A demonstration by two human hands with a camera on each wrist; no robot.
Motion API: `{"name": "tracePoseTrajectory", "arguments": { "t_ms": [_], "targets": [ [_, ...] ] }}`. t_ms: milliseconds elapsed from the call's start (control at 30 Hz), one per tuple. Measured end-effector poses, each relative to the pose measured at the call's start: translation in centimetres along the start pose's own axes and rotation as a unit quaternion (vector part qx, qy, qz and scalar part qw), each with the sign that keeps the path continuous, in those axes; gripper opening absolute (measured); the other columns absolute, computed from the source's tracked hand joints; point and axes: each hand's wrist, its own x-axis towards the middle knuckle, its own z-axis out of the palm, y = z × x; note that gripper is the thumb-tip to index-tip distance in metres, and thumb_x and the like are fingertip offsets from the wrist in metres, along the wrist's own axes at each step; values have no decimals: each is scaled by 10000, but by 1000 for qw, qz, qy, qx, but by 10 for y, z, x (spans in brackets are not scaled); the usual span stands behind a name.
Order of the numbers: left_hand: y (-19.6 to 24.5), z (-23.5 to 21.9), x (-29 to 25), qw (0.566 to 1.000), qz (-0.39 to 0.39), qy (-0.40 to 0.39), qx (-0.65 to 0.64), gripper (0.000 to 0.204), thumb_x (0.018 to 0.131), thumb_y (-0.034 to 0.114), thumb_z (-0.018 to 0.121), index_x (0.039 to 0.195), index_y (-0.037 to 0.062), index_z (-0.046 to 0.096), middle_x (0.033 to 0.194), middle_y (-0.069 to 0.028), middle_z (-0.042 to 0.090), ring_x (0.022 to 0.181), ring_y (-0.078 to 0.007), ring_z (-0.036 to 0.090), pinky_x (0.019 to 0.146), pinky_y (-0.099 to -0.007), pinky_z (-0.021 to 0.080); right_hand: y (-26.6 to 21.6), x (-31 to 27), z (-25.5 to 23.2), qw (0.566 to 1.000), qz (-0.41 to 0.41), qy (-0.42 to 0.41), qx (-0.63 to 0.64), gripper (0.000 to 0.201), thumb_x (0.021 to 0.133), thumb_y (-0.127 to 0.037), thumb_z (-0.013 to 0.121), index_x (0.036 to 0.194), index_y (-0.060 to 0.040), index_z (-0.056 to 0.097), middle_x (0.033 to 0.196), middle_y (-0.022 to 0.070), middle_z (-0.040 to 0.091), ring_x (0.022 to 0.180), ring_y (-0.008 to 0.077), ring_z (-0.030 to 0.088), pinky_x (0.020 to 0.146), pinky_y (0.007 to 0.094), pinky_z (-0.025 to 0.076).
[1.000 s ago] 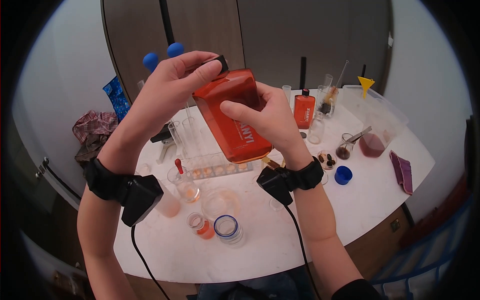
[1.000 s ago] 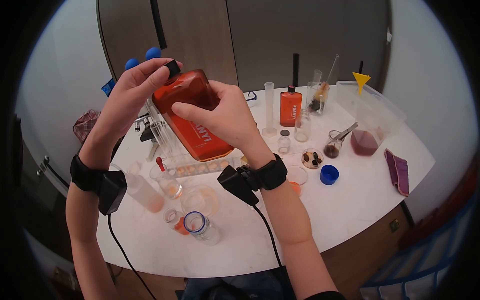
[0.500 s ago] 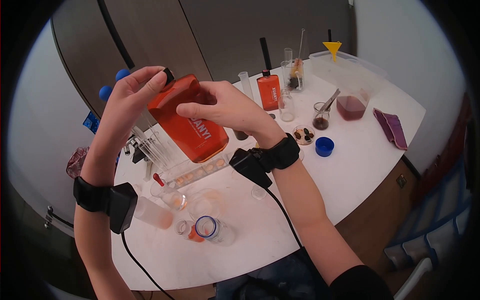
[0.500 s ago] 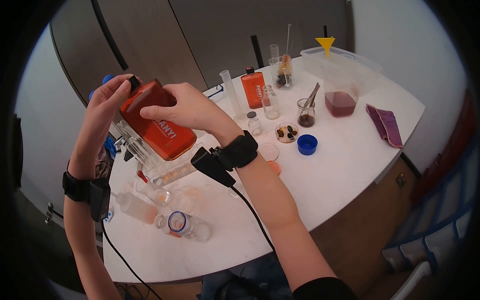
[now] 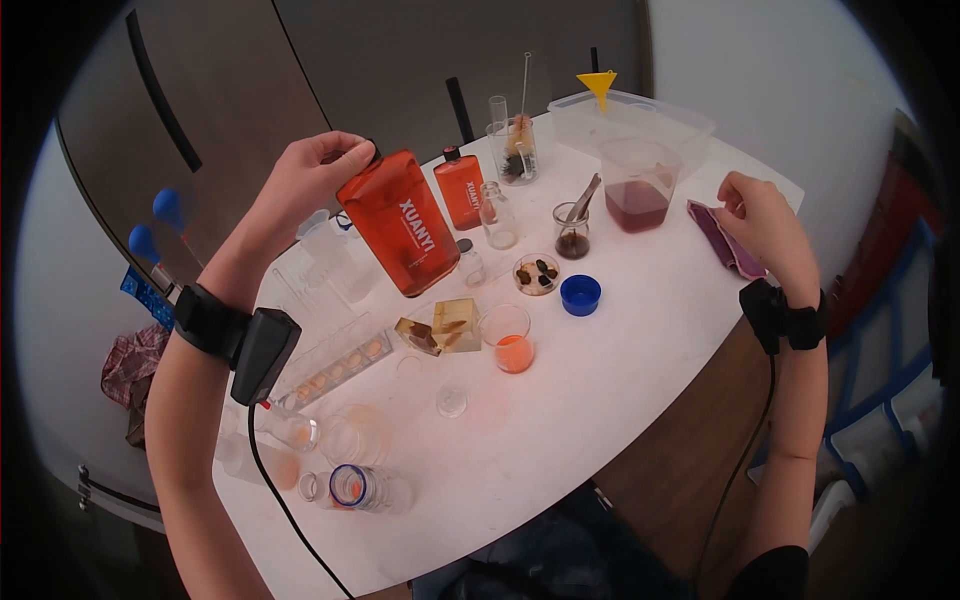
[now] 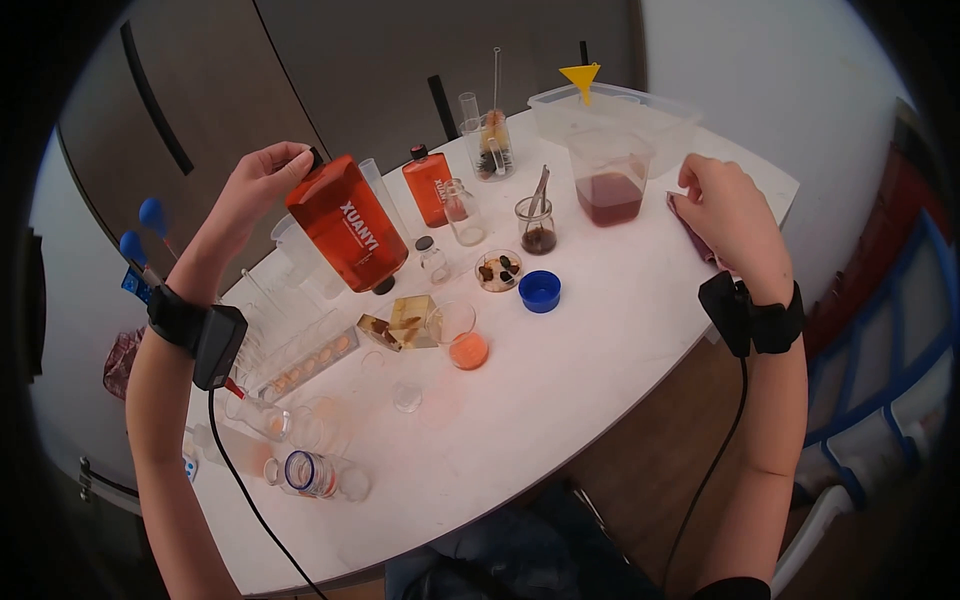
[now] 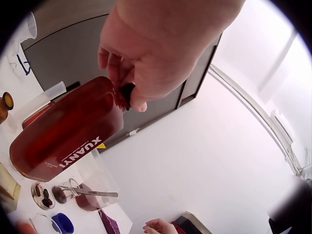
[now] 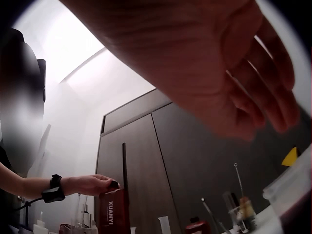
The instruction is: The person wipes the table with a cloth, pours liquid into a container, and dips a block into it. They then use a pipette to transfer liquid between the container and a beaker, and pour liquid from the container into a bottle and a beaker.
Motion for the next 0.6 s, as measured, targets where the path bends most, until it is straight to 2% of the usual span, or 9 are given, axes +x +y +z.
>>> {"name": "tracePoseTrajectory", "arguments": {
  "t_ms": [133, 233, 300, 367, 433, 467, 500, 533, 600],
  "targets": [
    [-8, 14, 19, 1000, -19, 4, -7, 259, 899, 284, 556, 970, 38, 597, 849, -24, 598, 804, -92, 532, 775, -258, 423, 104, 8, 61, 941, 89, -119, -305, 115, 703, -24, 566, 794, -4, 634, 845, 169, 641, 786, 336, 631, 693, 381, 512],
    [-19, 26, 28, 999, 6, 27, 22, 288, 873, 264, 582, 965, -7, 612, 826, -62, 611, 765, -117, 556, 705, -258, 456, 176, 13, 104, 917, 91, -141, -362, 135, 714, -79, 583, 813, -44, 667, 849, 135, 659, 770, 292, 654, 664, 384, 525],
    [-25, 28, 31, 999, 10, 35, 30, 298, 869, 260, 578, 961, -21, 607, 819, -61, 612, 755, -119, 554, 693, -259, 457, 185, 18, 118, 832, 185, -219, -476, 150, 750, -157, 589, 839, -82, 683, 845, 93, 666, 755, 233, 657, 602, 386, 517],
    [-28, 35, 34, 996, -28, 54, 65, 299, 864, 260, 579, 956, -24, 608, 816, -59, 612, 756, -110, 551, 679, -259, 457, 173, 27, 126, 729, 191, -315, -576, 127, 732, -96, 624, 843, -78, 682, 837, 62, 656, 737, 219, 634, 546, 376, 489],
    [-36, 36, 35, 998, -20, 37, 56, 304, 859, 259, 582, 965, -25, 610, 810, -58, 611, 752, -100, 548, 668, -253, 456, 163, 21, 133, 610, 88, -377, -691, 342, 557, 100, 726, 842, -77, 660, 901, 42, 628, 758, 202, 611, 568, 375, 489],
    [-43, 37, 35, 997, -14, 46, 52, 303, 862, 258, 582, 968, -25, 609, 806, -56, 609, 748, -96, 547, 666, -249, 454, 172, 18, 145, 564, 66, -376, -732, 274, 595, 41, 740, 822, -87, 655, 923, 47, 612, 757, 201, 606, 576, 379, 495],
    [-48, 38, 36, 997, -10, 58, 50, 303, 864, 258, 582, 970, -25, 608, 803, -55, 608, 744, -91, 545, 664, -245, 452, 168, 16, 144, 551, 53, -364, -750, 292, 608, -4, 757, 863, -87, 640, 924, 50, 607, 753, 210, 608, 587, 380, 496],
    [-53, 37, 36, 998, -6, 55, 37, 302, 868, 259, 581, 967, -24, 608, 800, -53, 607, 739, -92, 545, 667, -243, 451, 166, 21, 144, 507, 48, -425, -749, 337, 623, -37, 764, 925, -75, 619, 927, 52, 608, 742, 218, 611, 594, 380, 500],
    [-53, 35, 33, 998, -12, 53, 36, 298, 877, 263, 579, 954, -23, 606, 796, -51, 604, 738, -94, 545, 679, -242, 449, 176, 19, 154, 477, 56, -381, -790, 329, 634, -86, 776, 920, -67, 616, 924, 51, 607, 747, 214, 617, 601, 372, 503]
  ]
}}
